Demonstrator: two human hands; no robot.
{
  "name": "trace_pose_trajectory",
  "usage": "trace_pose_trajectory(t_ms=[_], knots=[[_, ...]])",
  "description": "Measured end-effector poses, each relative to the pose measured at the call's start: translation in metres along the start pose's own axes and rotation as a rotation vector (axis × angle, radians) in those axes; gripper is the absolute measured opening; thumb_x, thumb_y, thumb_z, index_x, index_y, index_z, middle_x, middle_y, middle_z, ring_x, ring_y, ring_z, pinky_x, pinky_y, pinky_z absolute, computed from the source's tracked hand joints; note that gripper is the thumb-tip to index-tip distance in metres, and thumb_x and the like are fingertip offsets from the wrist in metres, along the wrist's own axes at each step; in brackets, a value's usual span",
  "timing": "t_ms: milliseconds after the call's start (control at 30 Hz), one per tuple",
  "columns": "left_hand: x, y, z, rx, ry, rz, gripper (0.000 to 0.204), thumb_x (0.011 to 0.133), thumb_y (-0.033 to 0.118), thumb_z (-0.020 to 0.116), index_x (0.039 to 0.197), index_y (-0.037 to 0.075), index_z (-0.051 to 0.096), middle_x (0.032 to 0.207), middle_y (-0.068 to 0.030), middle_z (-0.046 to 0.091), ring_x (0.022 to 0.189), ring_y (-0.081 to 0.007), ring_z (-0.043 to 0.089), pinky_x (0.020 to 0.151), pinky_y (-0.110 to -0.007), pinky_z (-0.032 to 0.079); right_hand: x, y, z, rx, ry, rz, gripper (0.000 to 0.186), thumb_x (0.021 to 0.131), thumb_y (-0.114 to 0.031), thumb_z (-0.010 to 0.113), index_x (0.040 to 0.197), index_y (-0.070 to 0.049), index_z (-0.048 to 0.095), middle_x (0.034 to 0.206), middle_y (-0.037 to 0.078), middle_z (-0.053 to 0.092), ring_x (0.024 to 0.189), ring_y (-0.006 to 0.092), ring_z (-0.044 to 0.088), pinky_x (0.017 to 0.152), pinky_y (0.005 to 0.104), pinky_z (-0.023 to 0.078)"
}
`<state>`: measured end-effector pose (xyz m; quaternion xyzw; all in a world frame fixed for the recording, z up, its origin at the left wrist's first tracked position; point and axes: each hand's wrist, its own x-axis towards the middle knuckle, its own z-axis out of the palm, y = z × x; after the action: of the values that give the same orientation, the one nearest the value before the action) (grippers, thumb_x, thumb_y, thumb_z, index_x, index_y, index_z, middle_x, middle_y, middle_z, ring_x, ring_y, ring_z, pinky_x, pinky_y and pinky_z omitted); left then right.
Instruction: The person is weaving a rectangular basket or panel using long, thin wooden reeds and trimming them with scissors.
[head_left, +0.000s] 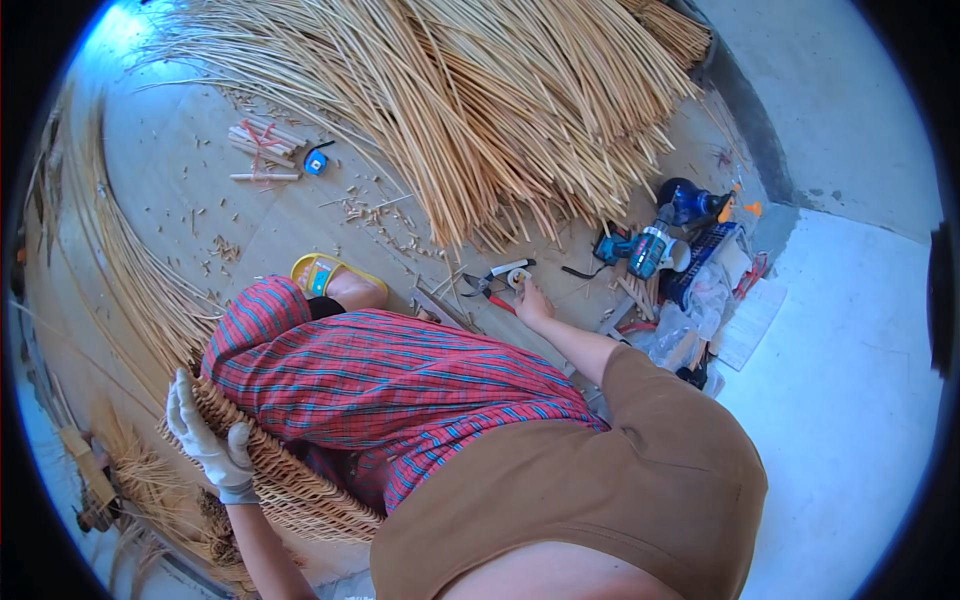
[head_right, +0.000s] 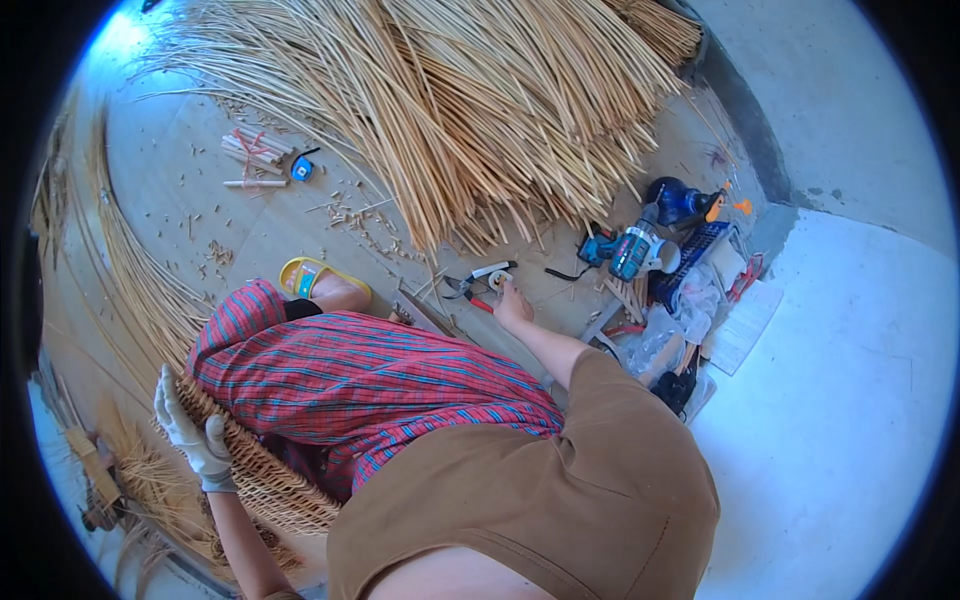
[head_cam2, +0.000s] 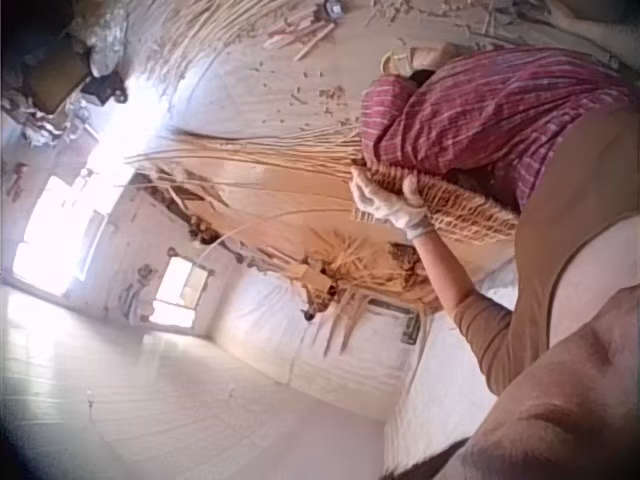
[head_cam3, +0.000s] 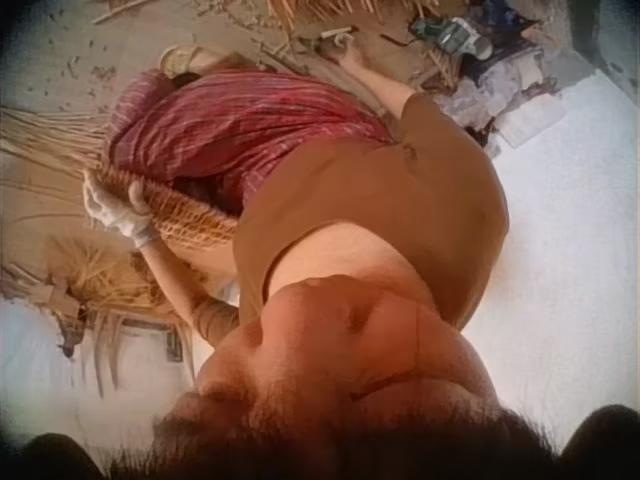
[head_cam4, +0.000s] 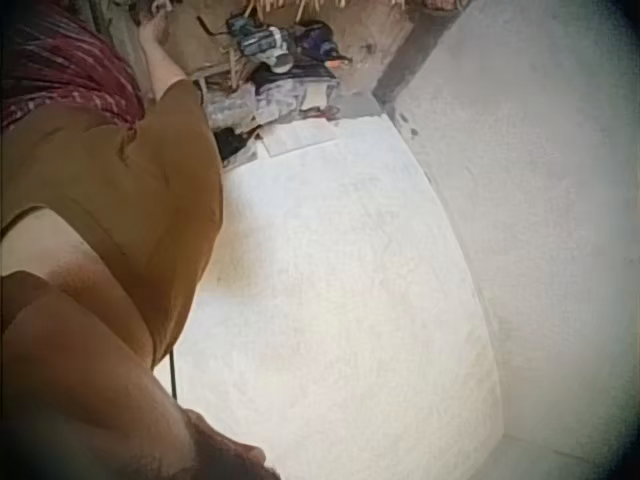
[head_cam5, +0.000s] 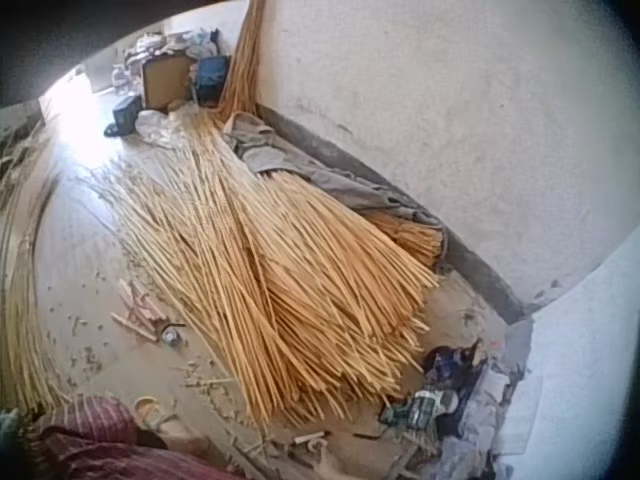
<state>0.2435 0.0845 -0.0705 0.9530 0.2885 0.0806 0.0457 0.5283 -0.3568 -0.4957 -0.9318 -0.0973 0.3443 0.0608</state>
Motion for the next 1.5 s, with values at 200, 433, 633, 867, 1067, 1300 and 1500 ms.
trace_pose_trajectory(t_ms=[200, 433, 633, 867, 1067, 1300, 1500], knots=[[0.01, 0.009, 0.003, -0.12, 0.024, -0.023, 0.093, 0.1, 0.071, 0.051, 0.157, -0.002, 0.045, 0.155, -0.022, 0.051, 0.144, -0.0425, 0.044, 0.12, -0.053, 0.032, -0.018, -0.081, -0.014, 0.497, -0.343, -0.391, 0.023, 0.096, -0.021, 0.068, 0.112, -0.006, 0.073, 0.093, 0.01, 0.078, 0.082, 0.021, 0.076, 0.077, 0.038, 0.06], [-0.001, 0.003, 0.002, -0.056, 0.065, 0.002, 0.073, 0.108, 0.053, 0.047, 0.154, -0.003, 0.047, 0.154, -0.0217, 0.054, 0.143, -0.0405, 0.047, 0.12, -0.054, 0.033, -0.028, -0.015, 0.036, 0.198, -0.456, -0.266, 0.028, 0.092, -0.033, 0.068, 0.109, -0.013, 0.077, 0.112, 0.016, 0.077, 0.108, 0.0333, 0.073, 0.093, 0.0493, 0.057], [-0.006, -0.005, 0.007, -0.055, 0.065, 0.017, 0.07, 0.111, 0.051, 0.043, 0.155, -0.002, 0.047, 0.154, -0.0202, 0.054, 0.141, -0.0387, 0.048, 0.12, -0.054, 0.034, -0.061, 0.076, 0.031, -0.026, -0.468, 0.153, 0.028, 0.092, -0.023, 0.062, 0.117, -0.017, 0.075, 0.117, 0.013, 0.076, 0.112, 0.0345, 0.072, 0.095, 0.0486, 0.057], [0.003, 0.0, 0.013, -0.092, 0.081, 0.013, 0.066, 0.112, 0.046, 0.041, 0.156, -0.003, 0.046, 0.154, -0.0208, 0.053, 0.141, -0.0379, 0.05, 0.12, -0.053, 0.036, -0.079, 0.079, 0.031, 0.035, -0.765, -0.319, 0.045, 0.094, -0.022, 0.062, 0.139, -0.023, 0.067, 0.135, 0.011, 0.069, 0.128, 0.0338, 0.063, 0.104, 0.0483, 0.052], [0.008, 0.002, 0.013, -0.079, 0.054, 0.025, 0.062, 0.112, 0.039, 0.04, 0.157, -0.004, 0.043, 0.155, -0.0233, 0.05, 0.142, -0.0377, 0.05, 0.122, -0.051, 0.036, -0.061, 0.025, 0.05, -0.256, -0.786, -0.633, 0.041, 0.101, -0.031, 0.057, 0.142, -0.027, 0.065, 0.137, 0.008, 0.068, 0.131, 0.0323, 0.062, 0.107, 0.0474, 0.051], [0.035, 0.022, 0.012, -0.116, 0.035, 0.017, 0.069, 0.112, 0.048, 0.037, 0.158, -0.003, 0.041, 0.156, -0.0234, 0.049, 0.143, -0.037, 0.05, 0.122, -0.052, 0.037, -0.035, -0.002, 0.088, -0.269, -0.774, -0.588, 0.036, 0.102, -0.029, 0.054, 0.136, -0.028, 0.069, 0.127, 0.006, 0.074, 0.118, 0.0299, 0.07, 0.101, 0.0467, 0.055], [0.036, 0.024, 0.008, -0.082, -0.001, -0.008, 0.069, 0.112, 0.048, 0.033, 0.157, -0.004, 0.043, 0.152, -0.0234, 0.054, 0.142, -0.0378, 0.051, 0.121, -0.054, 0.038, -0.065, 0.087, 0.052, 0.312, -0.211, -0.061, 0.023, 0.099, -0.021, 0.054, 0.117, -0.02, 0.07, 0.114, 0.013, 0.073, 0.11, 0.0362, 0.07, 0.088, 0.0493, 0.056]])
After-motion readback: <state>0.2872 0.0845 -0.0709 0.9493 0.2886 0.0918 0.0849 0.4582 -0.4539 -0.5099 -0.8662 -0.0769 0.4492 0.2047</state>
